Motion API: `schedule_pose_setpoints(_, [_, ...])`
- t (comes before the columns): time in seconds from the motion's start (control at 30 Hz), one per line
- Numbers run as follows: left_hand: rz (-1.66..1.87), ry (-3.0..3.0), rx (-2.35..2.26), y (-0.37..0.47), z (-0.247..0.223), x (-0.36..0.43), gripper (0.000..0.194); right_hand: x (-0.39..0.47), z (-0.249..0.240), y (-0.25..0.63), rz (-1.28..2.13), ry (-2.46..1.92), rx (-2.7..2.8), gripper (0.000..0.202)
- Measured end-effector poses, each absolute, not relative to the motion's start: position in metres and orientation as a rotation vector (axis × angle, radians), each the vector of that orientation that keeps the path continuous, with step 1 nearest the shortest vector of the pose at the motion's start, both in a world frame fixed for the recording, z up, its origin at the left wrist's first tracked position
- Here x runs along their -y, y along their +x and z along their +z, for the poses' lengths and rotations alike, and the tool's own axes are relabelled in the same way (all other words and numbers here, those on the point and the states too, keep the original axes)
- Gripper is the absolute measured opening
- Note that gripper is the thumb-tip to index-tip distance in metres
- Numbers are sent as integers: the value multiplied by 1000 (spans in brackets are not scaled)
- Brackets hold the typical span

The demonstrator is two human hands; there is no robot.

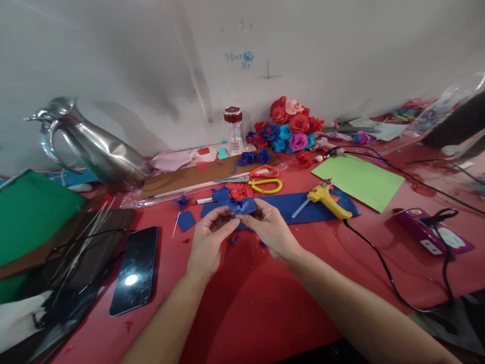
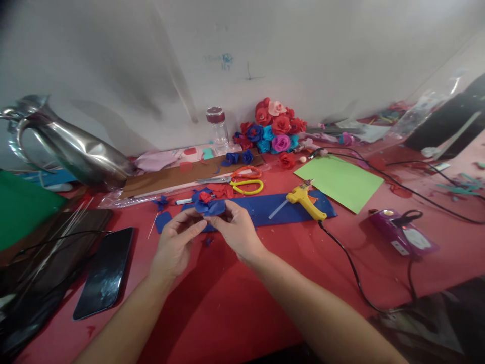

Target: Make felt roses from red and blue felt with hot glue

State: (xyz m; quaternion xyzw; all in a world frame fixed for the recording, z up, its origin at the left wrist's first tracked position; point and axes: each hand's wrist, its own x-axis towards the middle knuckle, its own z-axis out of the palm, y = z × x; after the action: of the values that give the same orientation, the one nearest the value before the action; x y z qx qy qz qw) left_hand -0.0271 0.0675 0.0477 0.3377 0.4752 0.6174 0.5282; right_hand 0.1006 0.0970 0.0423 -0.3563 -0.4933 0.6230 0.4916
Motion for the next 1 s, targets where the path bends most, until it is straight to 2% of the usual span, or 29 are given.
schedule_pose_setpoints(0.53, [1536,811,-1267,-30,45,-70,18,-94,31,95,1288,-884,1362,4])
schedule_pose_setpoints(0.83, [1521,917,-1193,-28,43,-67,24,-90,33,95,1197,-912,1335,11])
schedule_pose_setpoints(1.0, [1549,948,-1198,-25,44,-66,20,-90,32,96,1180,-946,1349,11])
